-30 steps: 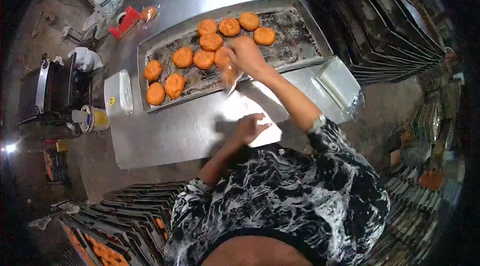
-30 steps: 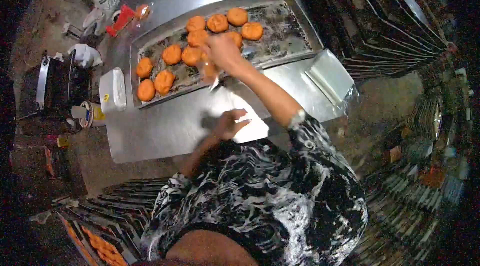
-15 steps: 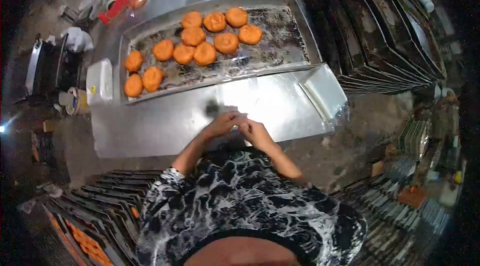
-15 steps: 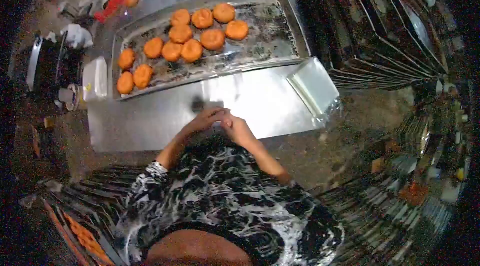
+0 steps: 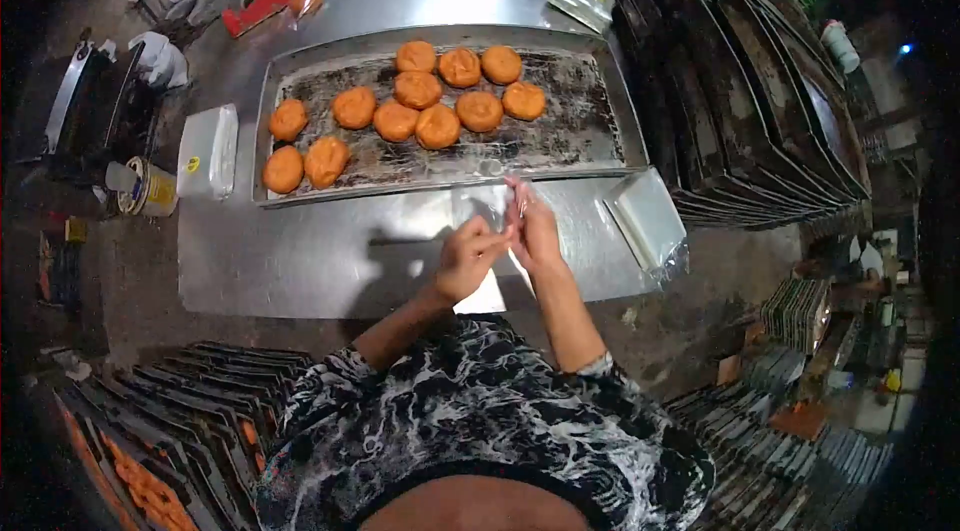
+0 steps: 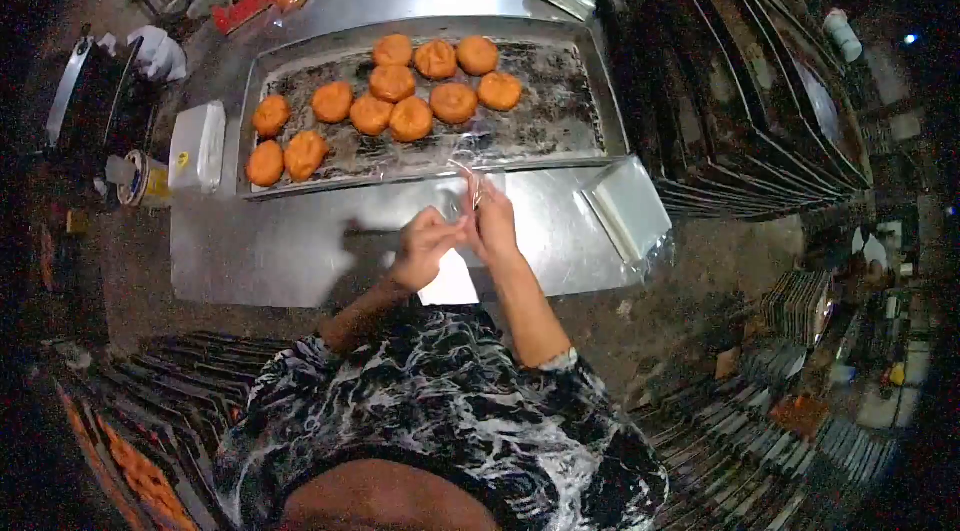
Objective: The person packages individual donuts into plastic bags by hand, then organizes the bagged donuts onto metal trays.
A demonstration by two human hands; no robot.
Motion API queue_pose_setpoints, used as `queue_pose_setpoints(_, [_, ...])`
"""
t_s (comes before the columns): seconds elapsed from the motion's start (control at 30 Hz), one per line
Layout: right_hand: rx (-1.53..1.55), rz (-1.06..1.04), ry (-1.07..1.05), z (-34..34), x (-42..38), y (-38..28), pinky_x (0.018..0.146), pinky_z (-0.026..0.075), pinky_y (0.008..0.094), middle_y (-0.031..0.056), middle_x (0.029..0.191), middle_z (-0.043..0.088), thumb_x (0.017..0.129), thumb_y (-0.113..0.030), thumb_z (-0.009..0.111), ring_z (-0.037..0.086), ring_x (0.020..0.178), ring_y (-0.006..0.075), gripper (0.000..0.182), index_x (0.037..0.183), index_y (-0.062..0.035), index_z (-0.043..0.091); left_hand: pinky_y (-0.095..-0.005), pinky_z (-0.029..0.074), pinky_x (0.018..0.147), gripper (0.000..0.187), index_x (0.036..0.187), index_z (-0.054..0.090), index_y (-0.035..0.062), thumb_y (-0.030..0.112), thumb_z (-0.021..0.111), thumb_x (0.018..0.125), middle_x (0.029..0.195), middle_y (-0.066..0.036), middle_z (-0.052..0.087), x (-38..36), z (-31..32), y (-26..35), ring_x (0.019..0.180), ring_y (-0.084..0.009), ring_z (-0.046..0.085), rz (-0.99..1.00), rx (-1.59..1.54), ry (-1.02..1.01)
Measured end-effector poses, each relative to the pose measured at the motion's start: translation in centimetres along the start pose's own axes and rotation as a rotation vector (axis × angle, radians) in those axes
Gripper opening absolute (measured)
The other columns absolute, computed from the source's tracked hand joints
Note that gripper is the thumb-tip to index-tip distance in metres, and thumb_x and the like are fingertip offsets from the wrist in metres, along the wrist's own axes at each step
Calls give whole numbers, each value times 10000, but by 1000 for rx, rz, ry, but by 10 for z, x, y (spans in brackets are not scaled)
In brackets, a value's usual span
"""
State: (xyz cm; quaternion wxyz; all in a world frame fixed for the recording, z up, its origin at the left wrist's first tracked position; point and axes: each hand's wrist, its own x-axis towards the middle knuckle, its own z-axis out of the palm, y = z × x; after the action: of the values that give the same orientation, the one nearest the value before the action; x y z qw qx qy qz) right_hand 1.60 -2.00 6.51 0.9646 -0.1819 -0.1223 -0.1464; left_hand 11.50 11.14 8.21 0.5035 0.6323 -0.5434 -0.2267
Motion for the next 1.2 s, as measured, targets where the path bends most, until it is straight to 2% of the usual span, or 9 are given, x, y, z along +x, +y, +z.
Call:
queue_pose_setpoints(0.03, [-608, -185, 705, 58, 38, 24, 894, 366, 285, 88, 1128, 487, 867, -331, 440, 475, 978, 160, 519, 1269, -35, 299, -292, 409, 608, 315, 985, 564, 84, 65, 635, 678, 817, -98, 511, -2, -5, -7, 735, -221, 512, -68, -149, 165])
queue_pose_setpoints(0.13, [129, -148, 238, 79, 74, 78, 923, 350, 324, 118, 1210, 444, 838, -364, 473, 442, 1082, 210, 570, 1279, -53, 291, -365, 401, 861, 764, 1322, 109, 118, 225, 607, 753, 1255, -133, 296, -6, -30, -53, 1097, -254, 393, -140, -1530, 443])
queue_pose_setpoints(0.27, [-664, 490, 384, 7, 90, 116, 845, 414, 317, 118, 1109, 511, 820, -198, 525, 505, 992, 238, 401, 1170, -21, 437, -362, 442, 802, 513, 1206, 347, 47, 254, 563, 789, 1033, -105, 498, -56, -100, -107, 917, -219, 509, -302, -1589, 507])
queue_pose_setpoints(0.33, [-1941, 123, 316, 15, 156, 82, 874, 389, 344, 153, 1081, 520, 738, -207, 622, 487, 1008, 278, 484, 1137, 6, 451, -361, 468, 734, 257, 995, 527, 59, 261, 492, 840, 744, -42, 580, -63, -120, -137, 711, -189, 558, -365, -1295, 1013])
queue_pose_setpoints(0.43, [-2430, 233, 349, -96, 240, 30, 893, 371, 336, 183, 1113, 495, 526, -139, 762, 404, 1110, 311, 710, 1143, 1, 441, -379, 469, 722, 202, 1003, 496, 77, 217, 442, 868, 831, -52, 571, -72, -162, -98, 741, -196, 561, -423, -1298, 1060])
queue_pose_setpoints(0.67, [-1334, 39, 515, -12, 178, 81, 677, 446, 274, 66, 997, 565, 647, -244, 704, 538, 825, 127, 538, 1100, -42, 492, -441, 400, 861, 297, 1132, 415, 111, 198, 438, 848, 981, -76, 526, -76, -197, -105, 917, -230, 517, -131, -1438, 1343])
queue_pose_setpoints(1.03, [-1433, -644, 922, 60, 98, 83, 883, 367, 292, 114, 1020, 521, 683, -56, 668, 484, 983, 185, 470, 1090, 18, 446, -406, 372, 921, 536, 1321, 89, 60, 125, 358, 862, 1233, -174, 367, 2, -109, -36, 1120, -288, 402, -352, -1282, 412])
queue_pose_setpoints(1.13, [-1388, -558, 905, 75, 85, 79, 902, 351, 296, 122, 1054, 514, 674, -70, 679, 472, 1020, 192, 526, 1127, 19, 429, -408, 376, 920, 564, 1322, 68, 56, 83, 379, 852, 1240, -184, 357, 1, -95, -60, 1118, -280, 406, -277, -253, 148])
queue_pose_setpoints(1.2, [-1220, -232, 772, 73, 66, 80, 916, 340, 301, 132, 1097, 500, 654, -90, 699, 445, 1073, 203, 603, 1167, 26, 405, -389, 423, 871, 593, 1321, 63, 48, 30, 398, 833, 1240, -192, 351, 25, -103, -3, 1094, -265, 434, -368, -1470, 333])
